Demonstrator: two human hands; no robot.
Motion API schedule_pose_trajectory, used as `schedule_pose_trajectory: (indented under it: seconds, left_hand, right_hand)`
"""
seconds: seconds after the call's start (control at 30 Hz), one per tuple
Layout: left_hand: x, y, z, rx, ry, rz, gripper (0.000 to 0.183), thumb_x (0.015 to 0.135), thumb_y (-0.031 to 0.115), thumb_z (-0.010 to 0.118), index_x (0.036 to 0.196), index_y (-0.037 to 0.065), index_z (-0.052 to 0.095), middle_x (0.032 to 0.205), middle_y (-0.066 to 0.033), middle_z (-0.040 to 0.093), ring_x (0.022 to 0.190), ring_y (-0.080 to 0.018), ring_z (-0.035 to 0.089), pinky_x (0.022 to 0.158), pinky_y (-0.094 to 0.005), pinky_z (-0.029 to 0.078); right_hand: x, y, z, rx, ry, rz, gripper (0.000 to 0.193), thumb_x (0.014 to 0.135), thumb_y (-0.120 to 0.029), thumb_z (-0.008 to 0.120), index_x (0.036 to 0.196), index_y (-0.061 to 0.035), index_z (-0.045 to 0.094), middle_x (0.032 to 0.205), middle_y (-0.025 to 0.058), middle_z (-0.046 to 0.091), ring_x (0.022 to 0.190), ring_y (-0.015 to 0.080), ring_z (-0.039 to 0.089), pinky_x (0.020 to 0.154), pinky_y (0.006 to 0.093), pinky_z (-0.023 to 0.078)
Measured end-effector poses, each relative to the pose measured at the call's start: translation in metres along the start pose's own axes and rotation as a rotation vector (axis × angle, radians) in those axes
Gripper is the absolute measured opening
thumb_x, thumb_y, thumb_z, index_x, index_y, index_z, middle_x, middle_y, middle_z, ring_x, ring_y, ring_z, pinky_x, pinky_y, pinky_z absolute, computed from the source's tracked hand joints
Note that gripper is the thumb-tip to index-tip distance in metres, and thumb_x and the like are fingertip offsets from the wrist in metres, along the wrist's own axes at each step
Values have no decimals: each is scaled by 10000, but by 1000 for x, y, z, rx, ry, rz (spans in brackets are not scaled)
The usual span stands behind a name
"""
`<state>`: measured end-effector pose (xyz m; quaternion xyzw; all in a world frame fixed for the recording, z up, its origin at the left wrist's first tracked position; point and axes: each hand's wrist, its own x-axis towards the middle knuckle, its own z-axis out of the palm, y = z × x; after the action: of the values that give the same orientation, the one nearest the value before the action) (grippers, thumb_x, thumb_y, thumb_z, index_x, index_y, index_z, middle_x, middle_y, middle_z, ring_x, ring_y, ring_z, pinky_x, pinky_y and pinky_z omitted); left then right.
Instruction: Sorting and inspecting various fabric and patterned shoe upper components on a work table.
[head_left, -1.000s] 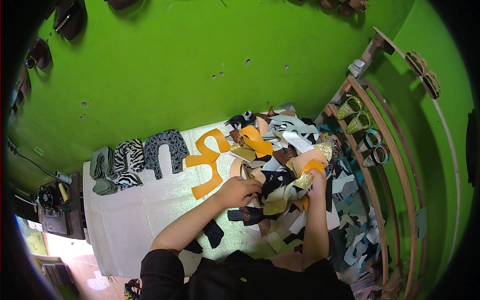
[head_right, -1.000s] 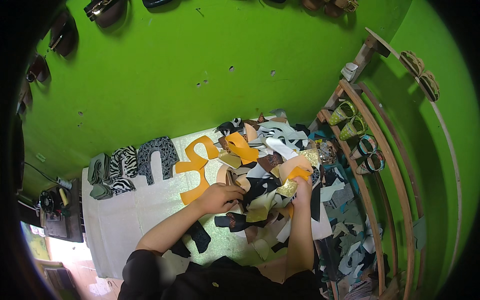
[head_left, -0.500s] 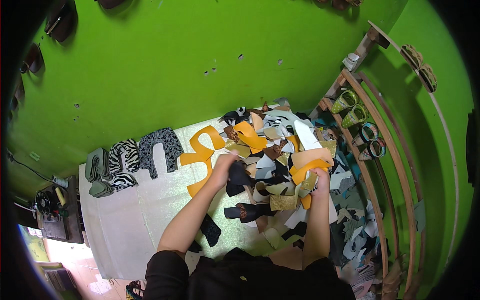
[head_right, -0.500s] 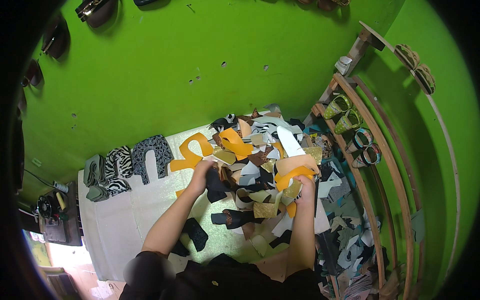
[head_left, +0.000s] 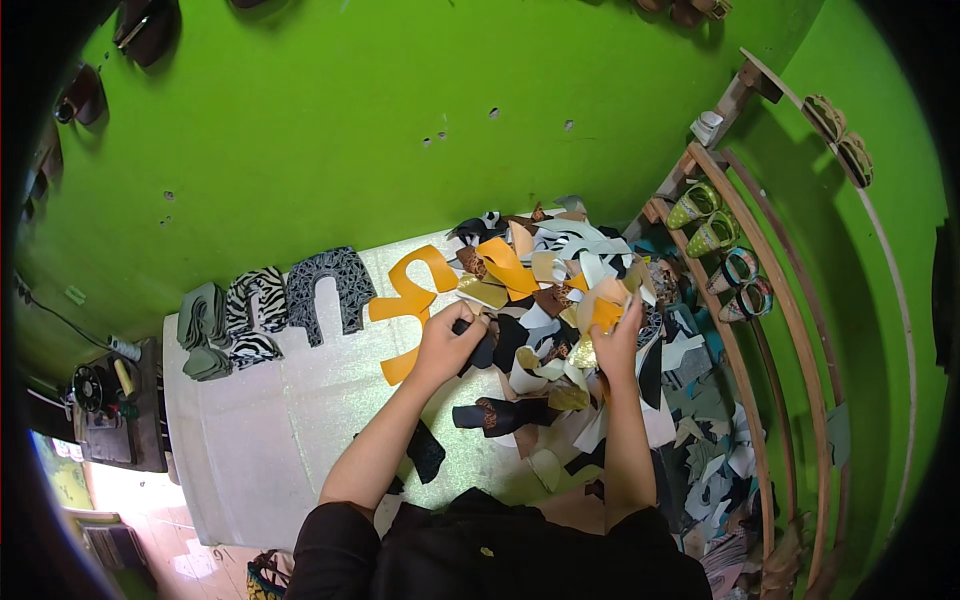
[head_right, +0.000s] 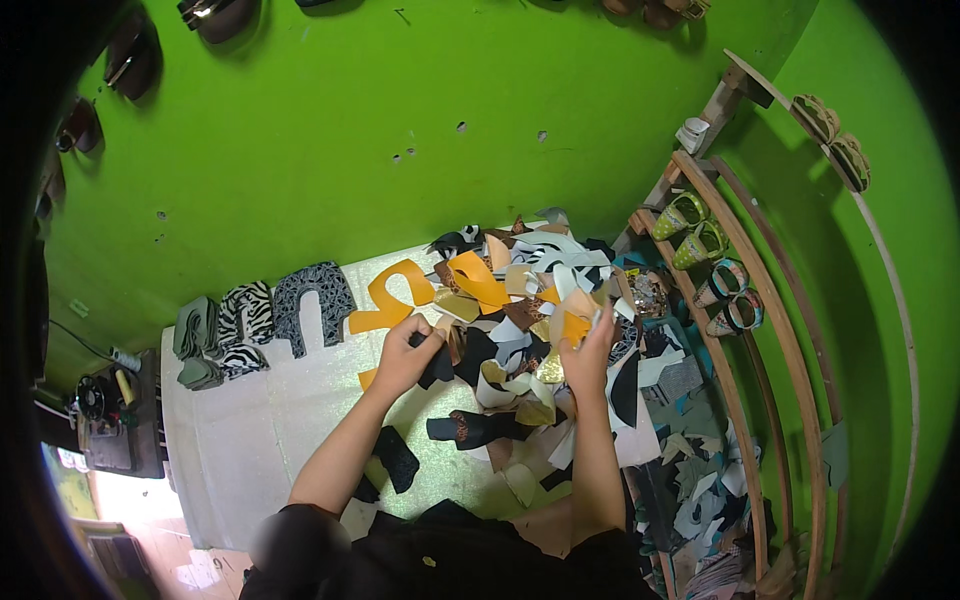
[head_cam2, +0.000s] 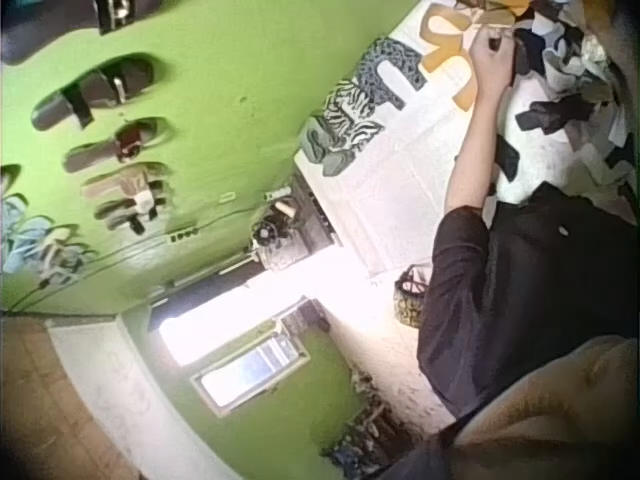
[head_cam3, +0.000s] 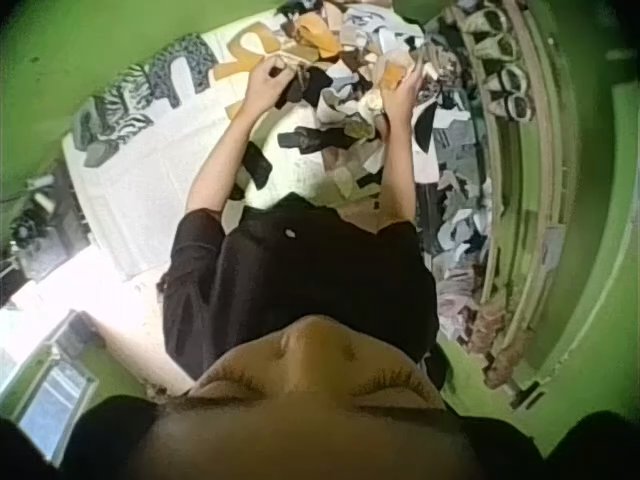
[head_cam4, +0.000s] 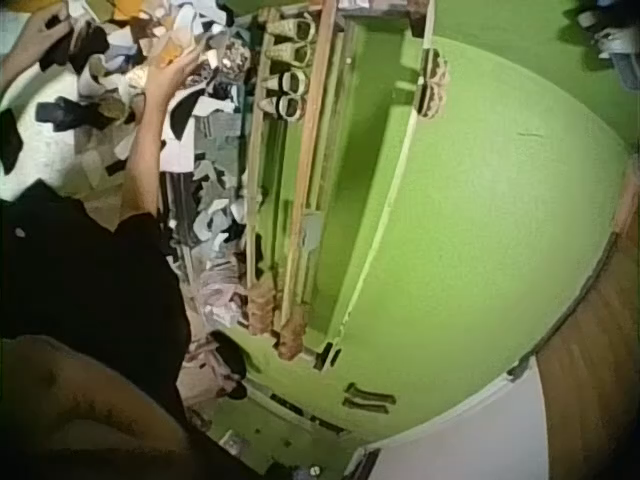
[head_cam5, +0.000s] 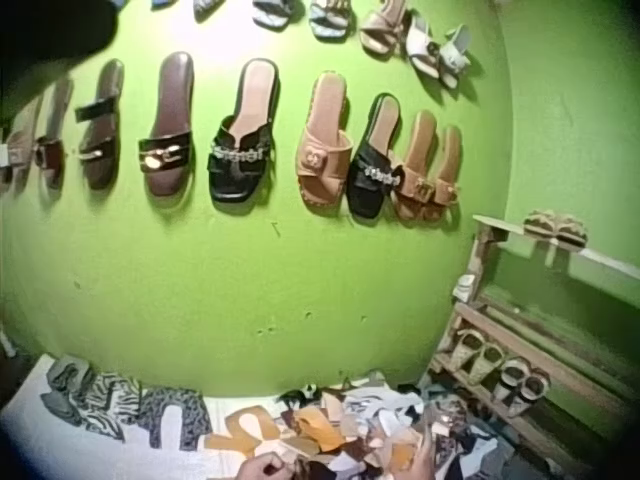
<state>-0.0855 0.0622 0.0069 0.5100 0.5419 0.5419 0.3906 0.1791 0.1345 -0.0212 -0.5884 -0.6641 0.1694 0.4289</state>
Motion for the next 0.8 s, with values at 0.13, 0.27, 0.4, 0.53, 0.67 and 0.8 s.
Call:
schedule_pose_trajectory:
  seconds: [0.13,0.27,0.4,0.53,0.67,0.8]
  left_hand:
    - [-17,5,-20,-53,52,19,254,834,136,621,688,37,438,647,3,483,630,-61,432,580,-233,389]
    - [-43,21,-43,-77,100,-41,260,867,165,586,689,54,433,647,19,440,634,-58,405,583,-228,367]
    - [-73,32,-70,-187,78,-103,220,903,180,478,727,62,423,703,28,422,670,-57,390,607,-231,348]
    - [-103,42,-85,-124,-45,-81,149,890,159,435,795,46,449,754,6,447,722,-69,414,651,-232,362]
    - [-122,57,-83,-5,-163,-148,136,898,174,485,841,51,489,743,31,454,691,-50,405,619,-207,347]
    - [-141,45,-86,-33,-139,-119,132,902,193,518,849,73,500,717,67,425,618,-22,369,541,-187,312]
  right_hand:
    - [1,-11,21,-239,-429,66,974,663,-430,724,1412,-105,192,1415,247,218,1343,383,178,1017,636,75]
    - [-12,-45,27,-286,-435,-12,991,664,-428,729,1415,-98,174,1419,215,192,1328,368,200,1028,597,102]
    - [-36,-89,23,-23,-241,-98,970,651,-403,738,1404,-114,199,1414,212,188,1324,370,185,1033,586,85]
    - [-85,-136,35,72,-436,-292,935,628,-363,755,1383,-159,245,1418,183,171,1337,373,127,1001,630,51]
    - [-97,-141,68,4,-432,-222,652,745,-292,674,1302,-144,368,1326,163,352,1272,308,295,985,620,124]
    - [-78,-95,72,343,-217,-40,274,831,-171,583,1067,-34,556,957,162,611,815,294,623,750,340,472]
